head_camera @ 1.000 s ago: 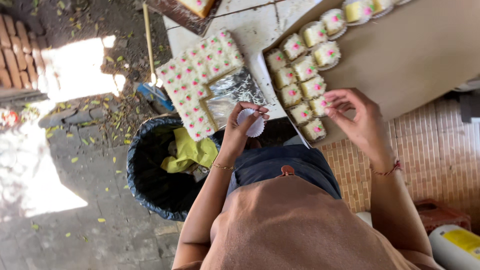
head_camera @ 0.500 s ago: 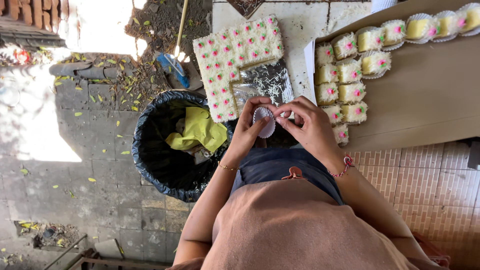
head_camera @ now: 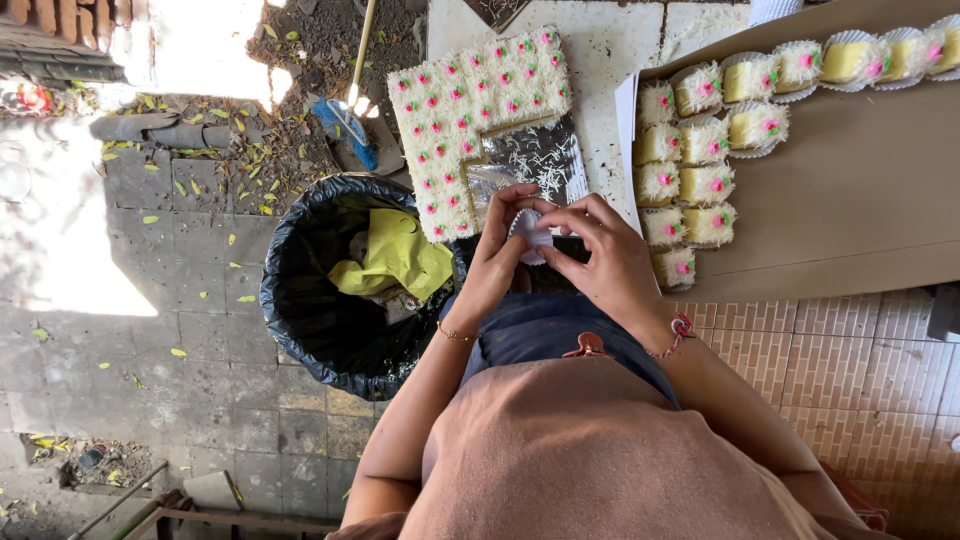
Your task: The person picks up square cake pieces by hand, places each piece into a paper liner, and then sets them inside a cardboard box. They discard scraps into a nearby trash bin.
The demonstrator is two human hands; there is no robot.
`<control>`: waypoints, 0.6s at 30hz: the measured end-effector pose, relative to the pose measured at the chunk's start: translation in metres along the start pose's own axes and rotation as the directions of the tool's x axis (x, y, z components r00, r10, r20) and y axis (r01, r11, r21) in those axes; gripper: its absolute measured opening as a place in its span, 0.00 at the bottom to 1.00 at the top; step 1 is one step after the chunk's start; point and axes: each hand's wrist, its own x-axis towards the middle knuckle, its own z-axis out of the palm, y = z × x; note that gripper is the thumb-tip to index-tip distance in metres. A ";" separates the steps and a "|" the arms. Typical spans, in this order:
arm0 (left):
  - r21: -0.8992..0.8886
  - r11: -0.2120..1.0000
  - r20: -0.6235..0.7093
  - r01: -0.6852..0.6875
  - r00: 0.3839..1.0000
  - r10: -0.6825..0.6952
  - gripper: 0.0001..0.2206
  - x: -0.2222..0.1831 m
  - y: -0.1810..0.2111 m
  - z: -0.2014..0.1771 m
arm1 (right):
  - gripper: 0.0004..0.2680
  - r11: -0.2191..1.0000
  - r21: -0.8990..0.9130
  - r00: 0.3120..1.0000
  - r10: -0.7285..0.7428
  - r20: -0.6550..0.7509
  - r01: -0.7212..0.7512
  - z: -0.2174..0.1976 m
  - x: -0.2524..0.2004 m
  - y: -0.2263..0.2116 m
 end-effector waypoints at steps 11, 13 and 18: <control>0.087 0.993 -0.108 -0.081 0.990 0.090 0.23 -0.001 -0.017 -0.007 | 0.10 0.987 -0.136 0.994 -0.094 -0.064 0.085 0.007 0.003 -0.006; 0.096 0.991 -0.162 -0.092 0.981 0.107 0.19 -0.001 -0.002 -0.001 | 0.09 0.996 -0.064 0.995 -0.068 -0.073 0.063 0.006 0.003 -0.008; -0.052 0.992 -0.202 -0.118 0.974 0.106 0.15 -0.001 -0.011 -0.003 | 0.07 0.998 0.046 0.995 -0.035 -0.097 0.040 -0.005 0.002 -0.008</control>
